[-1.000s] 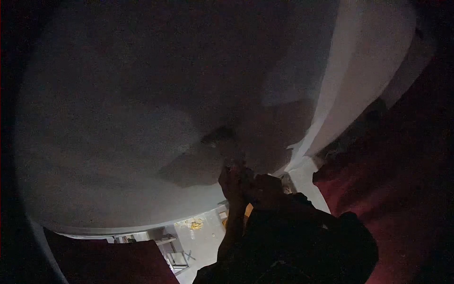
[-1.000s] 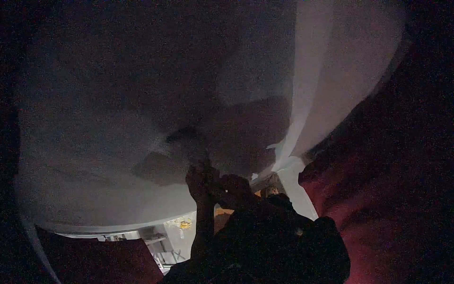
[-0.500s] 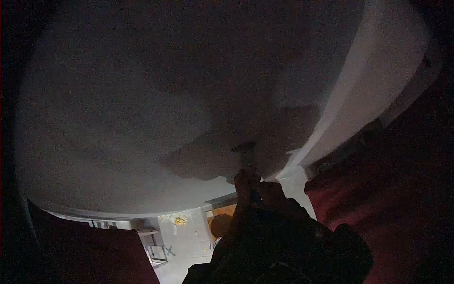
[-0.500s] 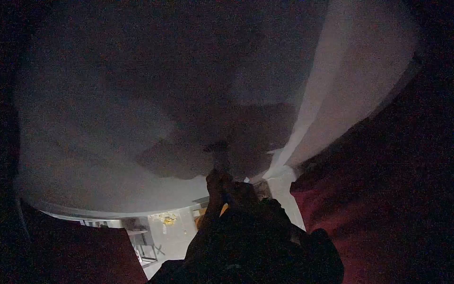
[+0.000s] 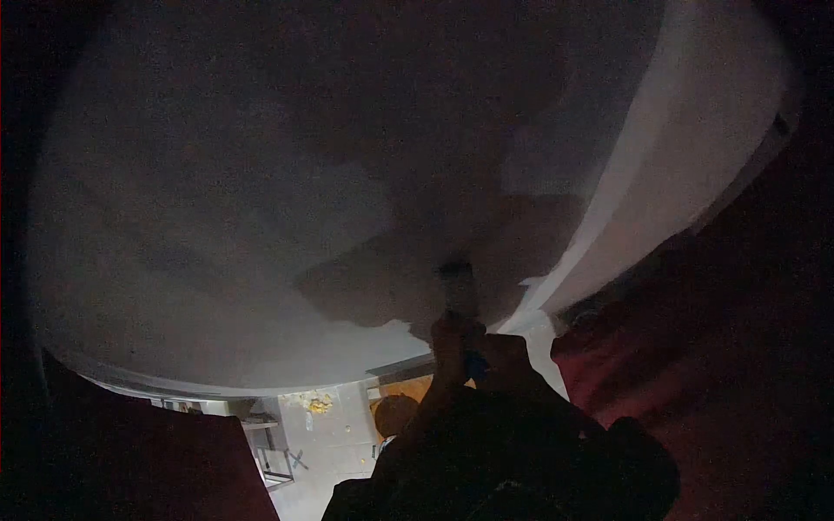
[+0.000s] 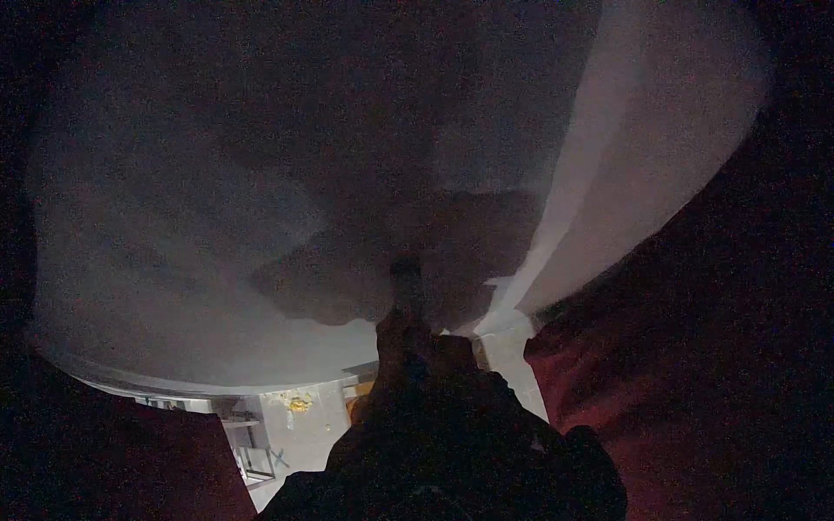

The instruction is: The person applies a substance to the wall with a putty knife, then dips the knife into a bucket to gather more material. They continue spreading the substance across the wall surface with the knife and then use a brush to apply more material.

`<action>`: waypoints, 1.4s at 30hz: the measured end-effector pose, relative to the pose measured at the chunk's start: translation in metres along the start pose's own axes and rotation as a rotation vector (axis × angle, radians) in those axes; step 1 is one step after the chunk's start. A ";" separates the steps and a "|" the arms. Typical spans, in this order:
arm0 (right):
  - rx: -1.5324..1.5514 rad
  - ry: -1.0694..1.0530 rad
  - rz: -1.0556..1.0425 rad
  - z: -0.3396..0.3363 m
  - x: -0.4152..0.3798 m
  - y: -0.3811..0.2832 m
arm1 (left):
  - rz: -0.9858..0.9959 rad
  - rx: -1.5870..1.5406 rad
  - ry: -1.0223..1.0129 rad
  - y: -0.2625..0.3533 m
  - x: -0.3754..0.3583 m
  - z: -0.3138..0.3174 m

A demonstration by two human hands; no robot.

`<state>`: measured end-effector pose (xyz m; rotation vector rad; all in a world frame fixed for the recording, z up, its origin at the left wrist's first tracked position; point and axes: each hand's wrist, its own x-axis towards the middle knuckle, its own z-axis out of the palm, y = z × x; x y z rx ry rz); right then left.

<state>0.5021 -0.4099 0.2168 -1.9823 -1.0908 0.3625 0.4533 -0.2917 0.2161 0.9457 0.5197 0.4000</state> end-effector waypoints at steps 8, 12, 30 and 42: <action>-0.154 0.192 -0.364 -0.028 0.034 -0.015 | 0.146 0.171 0.027 0.034 0.022 0.022; -0.191 0.250 -0.500 -0.040 0.046 -0.030 | 0.154 0.280 0.036 0.081 0.000 0.054; 0.009 0.435 -0.641 -0.009 0.036 -0.036 | 0.360 0.687 0.158 0.087 -0.008 0.030; 0.035 0.169 -0.190 -0.045 0.040 -0.050 | 0.365 0.289 0.053 0.018 0.023 0.025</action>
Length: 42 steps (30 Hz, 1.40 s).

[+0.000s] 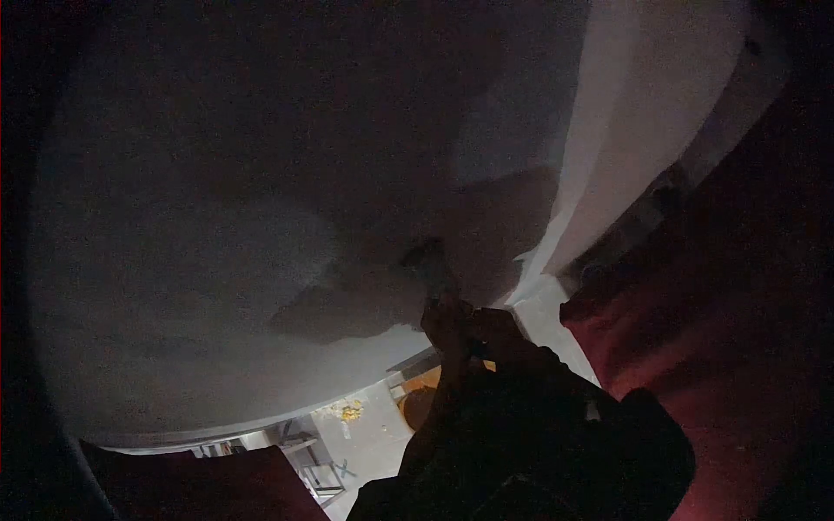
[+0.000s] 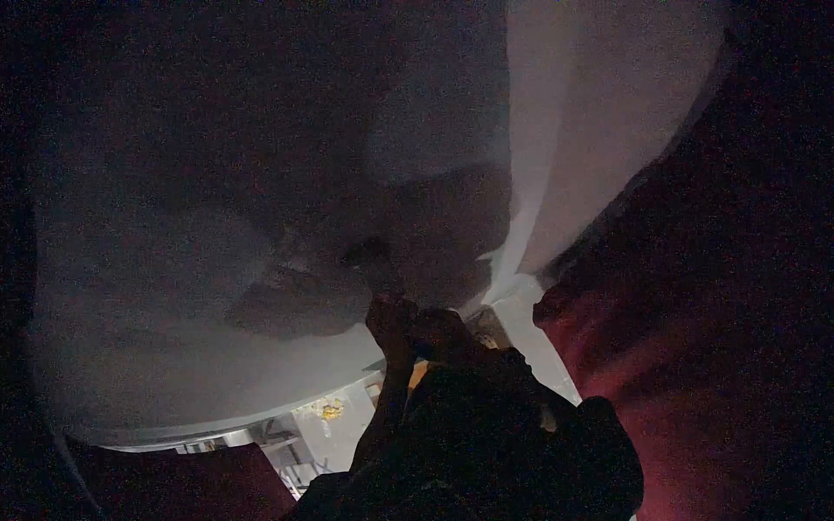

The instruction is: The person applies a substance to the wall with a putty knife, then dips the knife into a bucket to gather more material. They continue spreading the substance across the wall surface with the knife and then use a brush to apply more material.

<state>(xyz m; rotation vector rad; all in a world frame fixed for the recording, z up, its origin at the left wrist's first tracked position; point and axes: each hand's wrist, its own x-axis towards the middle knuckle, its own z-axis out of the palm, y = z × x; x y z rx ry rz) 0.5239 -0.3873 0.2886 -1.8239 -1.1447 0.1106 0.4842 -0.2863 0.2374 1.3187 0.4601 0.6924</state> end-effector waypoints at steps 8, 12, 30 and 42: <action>0.017 -0.059 0.101 -0.002 -0.015 0.004 | 0.325 0.842 -0.148 -0.074 -0.002 -0.021; 0.020 -0.065 0.125 -0.008 -0.021 0.009 | 0.257 0.748 -0.120 -0.073 -0.013 -0.013; 0.067 -0.157 0.234 -0.049 0.039 0.000 | 0.159 0.378 0.125 0.127 0.009 0.069; -0.007 -0.074 0.246 -0.054 0.023 0.003 | -0.024 0.385 -0.003 0.068 0.015 0.050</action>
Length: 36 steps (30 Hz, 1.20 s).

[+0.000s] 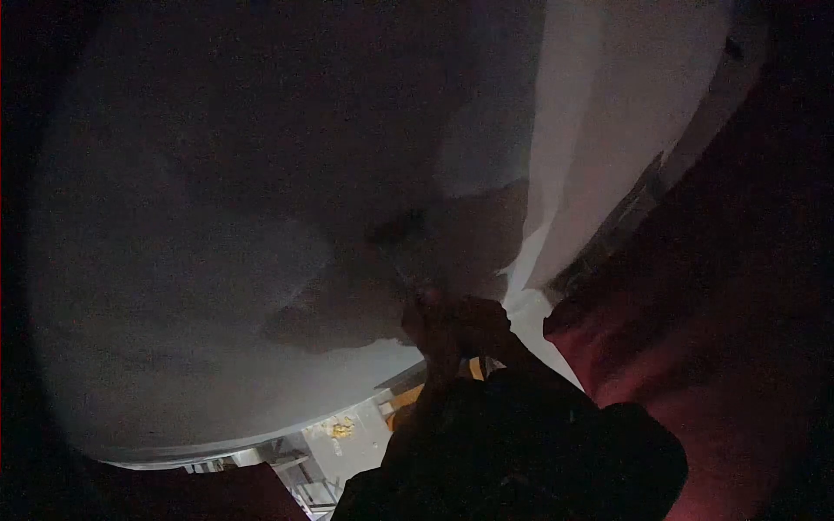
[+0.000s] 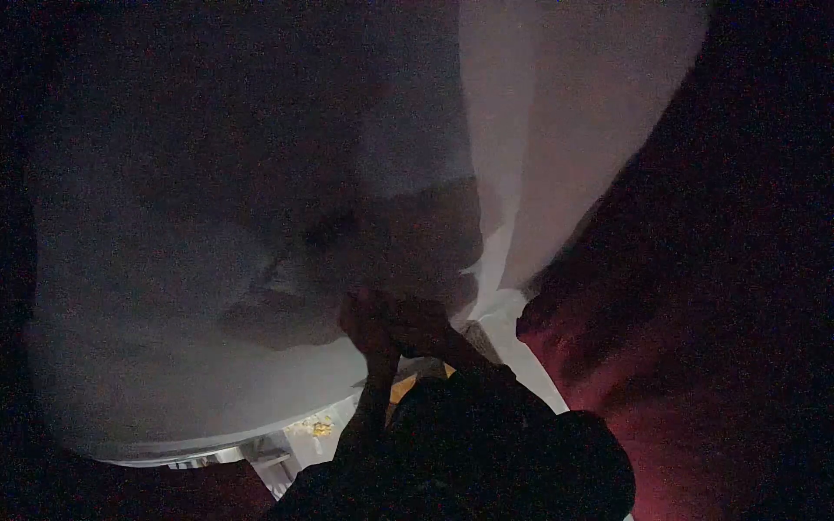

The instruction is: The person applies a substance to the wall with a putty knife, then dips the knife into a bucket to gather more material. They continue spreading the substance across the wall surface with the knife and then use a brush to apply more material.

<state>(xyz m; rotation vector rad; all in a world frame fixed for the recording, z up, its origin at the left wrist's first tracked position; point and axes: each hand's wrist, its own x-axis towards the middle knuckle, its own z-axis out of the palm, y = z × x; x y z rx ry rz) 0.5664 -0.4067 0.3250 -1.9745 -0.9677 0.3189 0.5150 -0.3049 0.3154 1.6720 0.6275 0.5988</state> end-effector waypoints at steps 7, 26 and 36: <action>0.070 0.030 0.039 0.015 -0.025 0.023 | -0.315 0.212 0.024 -0.118 -0.003 0.042; 0.019 0.074 -0.020 -0.003 -0.010 0.032 | -0.295 -0.785 -0.240 -0.056 0.011 0.031; -0.014 0.000 0.016 -0.029 0.007 0.013 | 0.035 -0.476 0.038 0.058 0.006 0.031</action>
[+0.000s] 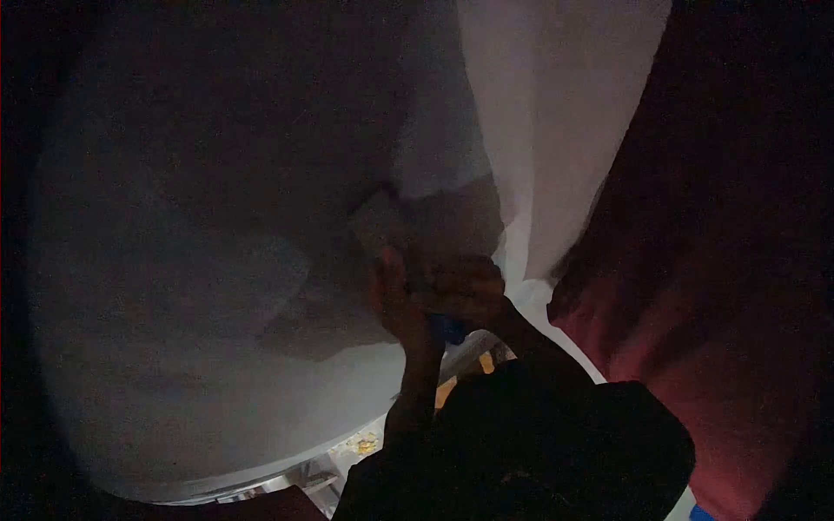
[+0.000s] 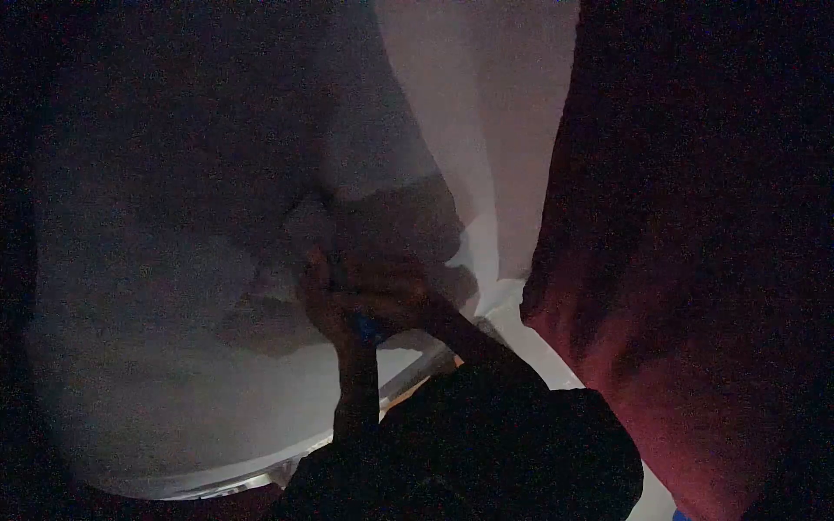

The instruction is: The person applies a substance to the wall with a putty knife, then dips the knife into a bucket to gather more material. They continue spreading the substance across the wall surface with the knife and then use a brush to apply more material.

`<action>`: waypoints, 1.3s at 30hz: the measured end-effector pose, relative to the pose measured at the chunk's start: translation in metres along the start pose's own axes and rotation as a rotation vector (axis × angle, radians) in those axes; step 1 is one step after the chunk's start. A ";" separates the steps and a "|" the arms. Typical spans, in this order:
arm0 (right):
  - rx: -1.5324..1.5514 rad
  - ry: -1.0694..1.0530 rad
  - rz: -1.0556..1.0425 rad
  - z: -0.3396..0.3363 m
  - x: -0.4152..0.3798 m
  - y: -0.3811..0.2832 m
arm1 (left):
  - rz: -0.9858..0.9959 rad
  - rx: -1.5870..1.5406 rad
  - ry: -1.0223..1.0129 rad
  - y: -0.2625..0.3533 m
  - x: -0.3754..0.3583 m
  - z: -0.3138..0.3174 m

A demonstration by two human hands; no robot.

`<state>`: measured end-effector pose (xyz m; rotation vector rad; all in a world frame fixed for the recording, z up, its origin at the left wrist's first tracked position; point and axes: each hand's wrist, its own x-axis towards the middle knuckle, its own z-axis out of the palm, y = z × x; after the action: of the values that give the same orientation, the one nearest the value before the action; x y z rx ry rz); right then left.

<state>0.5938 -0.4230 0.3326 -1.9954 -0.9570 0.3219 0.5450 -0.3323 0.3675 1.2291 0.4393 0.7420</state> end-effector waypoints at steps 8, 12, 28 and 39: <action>0.081 0.085 -0.009 0.012 -0.021 0.022 | 0.001 0.342 -0.193 -0.163 -0.002 -0.044; 0.132 0.130 0.006 0.021 -0.044 0.036 | -0.240 0.346 -0.286 -0.233 -0.019 -0.064; 0.217 -0.151 0.099 0.118 -0.124 0.049 | -0.525 -0.429 -0.389 -0.284 -0.108 -0.195; -0.021 -0.763 -0.018 0.229 -0.187 -0.016 | -0.405 -0.289 0.439 -0.203 -0.294 -0.331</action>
<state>0.3359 -0.4163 0.1881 -1.8941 -1.4348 1.1163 0.1749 -0.3478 0.0511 0.6701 0.8797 0.6918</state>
